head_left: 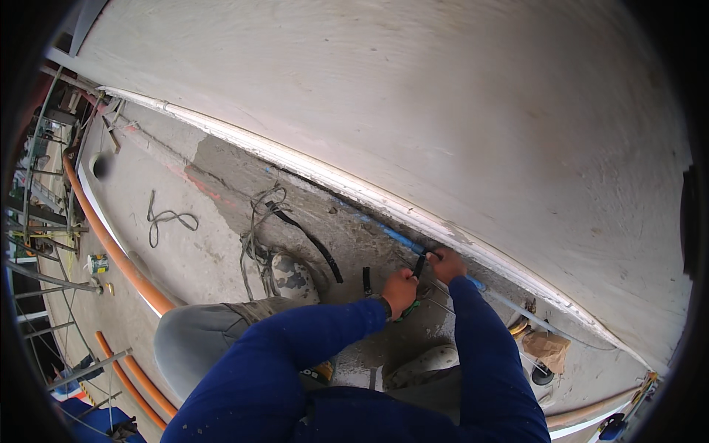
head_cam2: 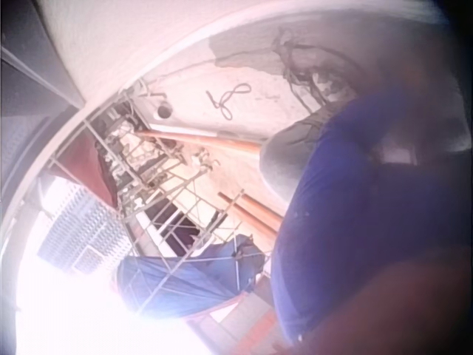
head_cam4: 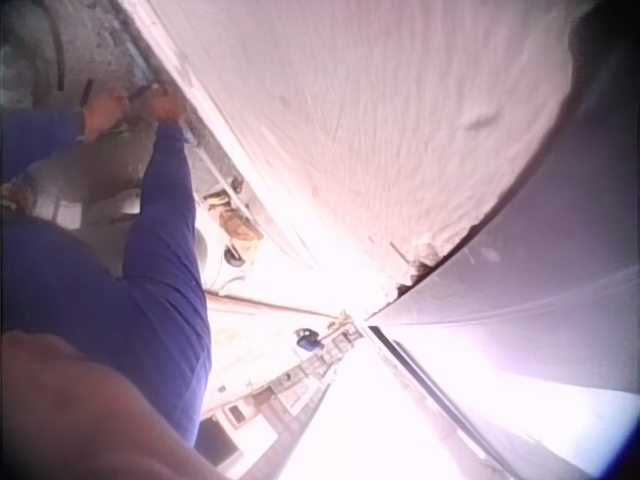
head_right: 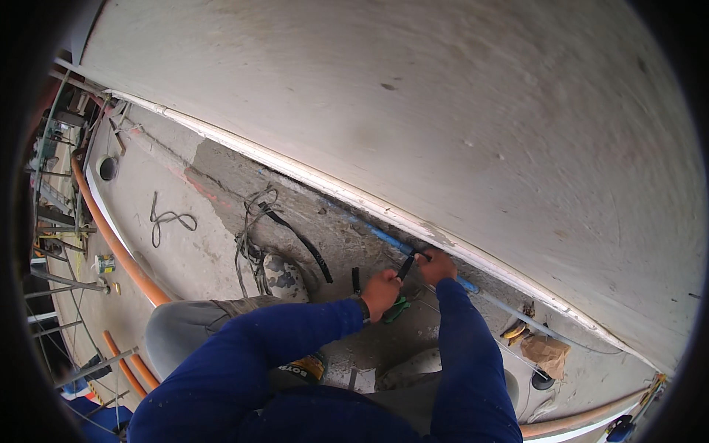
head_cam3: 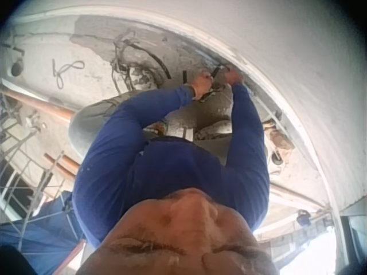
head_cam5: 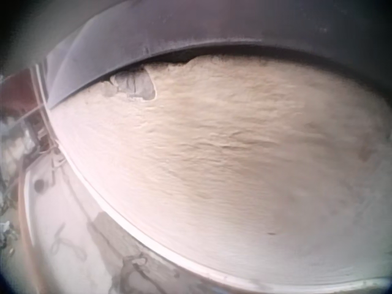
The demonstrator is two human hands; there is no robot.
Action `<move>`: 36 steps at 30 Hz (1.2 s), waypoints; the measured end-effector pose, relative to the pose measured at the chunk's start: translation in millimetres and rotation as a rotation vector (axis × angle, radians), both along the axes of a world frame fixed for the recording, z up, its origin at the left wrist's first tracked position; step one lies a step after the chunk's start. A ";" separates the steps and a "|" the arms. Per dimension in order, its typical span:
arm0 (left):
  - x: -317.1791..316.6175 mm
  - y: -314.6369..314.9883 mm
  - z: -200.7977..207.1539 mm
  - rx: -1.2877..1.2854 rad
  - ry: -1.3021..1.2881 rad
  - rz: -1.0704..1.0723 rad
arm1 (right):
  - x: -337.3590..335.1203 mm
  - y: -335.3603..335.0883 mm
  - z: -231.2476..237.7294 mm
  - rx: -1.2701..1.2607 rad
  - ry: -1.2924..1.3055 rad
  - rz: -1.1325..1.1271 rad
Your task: The person kneels on the floor and uses a black strap to secure a blue pipe to the wall. They repeatedly wrap the strap around the pipe and wall, then pull it tight to fasten it in place.
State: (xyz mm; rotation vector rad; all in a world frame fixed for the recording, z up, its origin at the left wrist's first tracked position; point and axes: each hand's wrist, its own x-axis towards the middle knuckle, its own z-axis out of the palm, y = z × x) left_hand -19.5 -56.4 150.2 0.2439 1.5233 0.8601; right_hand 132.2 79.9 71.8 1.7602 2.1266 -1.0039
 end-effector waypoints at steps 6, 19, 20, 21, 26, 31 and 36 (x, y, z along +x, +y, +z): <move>-5.8 -2.7 -3.5 0.004 0.005 -0.008 | 0.3 -0.3 -3.5 0.006 -0.025 0.017; -26.1 23.8 -16.5 0.119 -0.108 -0.136 | 0.8 0.3 -0.7 -0.001 -0.044 -0.010; -28.7 25.7 -23.9 0.166 -0.096 -0.162 | -2.1 1.0 1.2 -0.004 -0.046 -0.008; -31.7 30.8 -24.0 0.167 -0.085 -0.188 | -5.2 1.6 5.5 -0.016 -0.051 -0.010; -46.8 60.8 -18.3 0.130 -0.124 -0.298 | -13.3 2.5 24.6 -0.047 -0.088 -0.010; -46.1 73.4 -9.9 0.127 -0.167 -0.231 | -11.8 0.3 23.9 -0.042 -0.076 -0.012; -40.3 83.8 -22.6 0.225 -0.049 -0.266 | -2.0 0.2 12.2 -0.038 -0.030 -0.034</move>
